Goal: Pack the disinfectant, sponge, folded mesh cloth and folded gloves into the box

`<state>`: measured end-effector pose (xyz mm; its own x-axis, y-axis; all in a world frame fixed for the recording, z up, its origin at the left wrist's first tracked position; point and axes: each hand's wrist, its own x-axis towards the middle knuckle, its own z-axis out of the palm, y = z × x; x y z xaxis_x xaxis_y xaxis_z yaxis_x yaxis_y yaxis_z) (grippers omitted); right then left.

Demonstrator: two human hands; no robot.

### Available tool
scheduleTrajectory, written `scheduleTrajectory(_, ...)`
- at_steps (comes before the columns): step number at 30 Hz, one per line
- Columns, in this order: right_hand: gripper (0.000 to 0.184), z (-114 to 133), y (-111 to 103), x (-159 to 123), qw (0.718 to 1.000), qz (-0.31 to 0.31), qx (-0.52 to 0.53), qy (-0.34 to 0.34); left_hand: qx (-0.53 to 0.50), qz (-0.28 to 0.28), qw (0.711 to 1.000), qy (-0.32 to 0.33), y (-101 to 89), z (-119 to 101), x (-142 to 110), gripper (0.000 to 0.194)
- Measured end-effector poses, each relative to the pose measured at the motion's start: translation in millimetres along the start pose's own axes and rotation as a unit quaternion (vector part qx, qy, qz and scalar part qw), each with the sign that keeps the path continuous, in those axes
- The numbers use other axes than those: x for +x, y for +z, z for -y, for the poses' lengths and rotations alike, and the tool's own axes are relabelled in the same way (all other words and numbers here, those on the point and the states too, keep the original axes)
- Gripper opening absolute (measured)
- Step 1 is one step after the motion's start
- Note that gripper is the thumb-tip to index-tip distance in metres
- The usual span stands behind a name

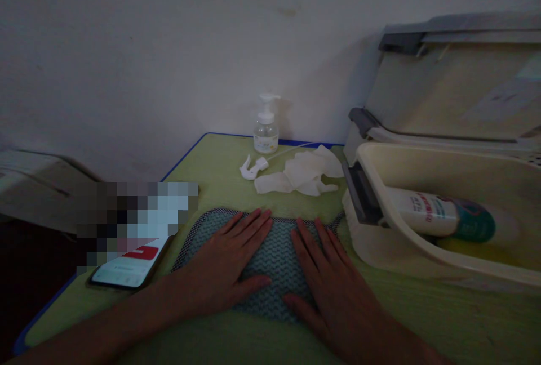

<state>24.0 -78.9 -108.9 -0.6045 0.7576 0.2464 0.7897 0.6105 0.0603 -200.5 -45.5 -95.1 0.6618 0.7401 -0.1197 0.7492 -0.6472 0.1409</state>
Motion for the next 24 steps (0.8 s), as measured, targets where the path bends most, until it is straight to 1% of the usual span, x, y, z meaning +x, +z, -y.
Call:
scheduleTrajectory(7,0.07,2.1,-3.6,2.2,1.0,0.024,0.004,0.01,0.027,-0.008,0.999,-0.016,1.7,2.0,-1.4,0.074)
scheduleTrajectory(13,0.072,1.9,-5.7,5.0,0.999,0.039,-0.003,0.012,0.045,-0.04,0.998,-0.023,10.4,3.3,-1.8,0.081)
scheduleTrajectory(16,0.072,2.2,-6.3,5.0,0.999,0.042,-0.009,0.014,0.047,-0.05,0.997,-0.018,11.3,4.0,-3.4,0.083)
scheduleTrajectory(18,0.071,2.5,-6.0,4.1,0.999,0.036,-0.013,0.014,0.042,-0.059,0.997,-0.002,9.3,3.4,-5.1,0.083)
scheduleTrajectory(20,0.07,2.4,-5.3,3.1,1.0,0.024,-0.014,0.009,0.027,-0.066,0.997,0.034,6.5,1.1,-7.0,0.08)
scheduleTrajectory(24,0.07,2.3,-3.5,2.2,1.0,-0.002,-0.02,0.0,-0.003,-0.041,0.993,0.113,3.8,-6.8,-9.1,0.073)
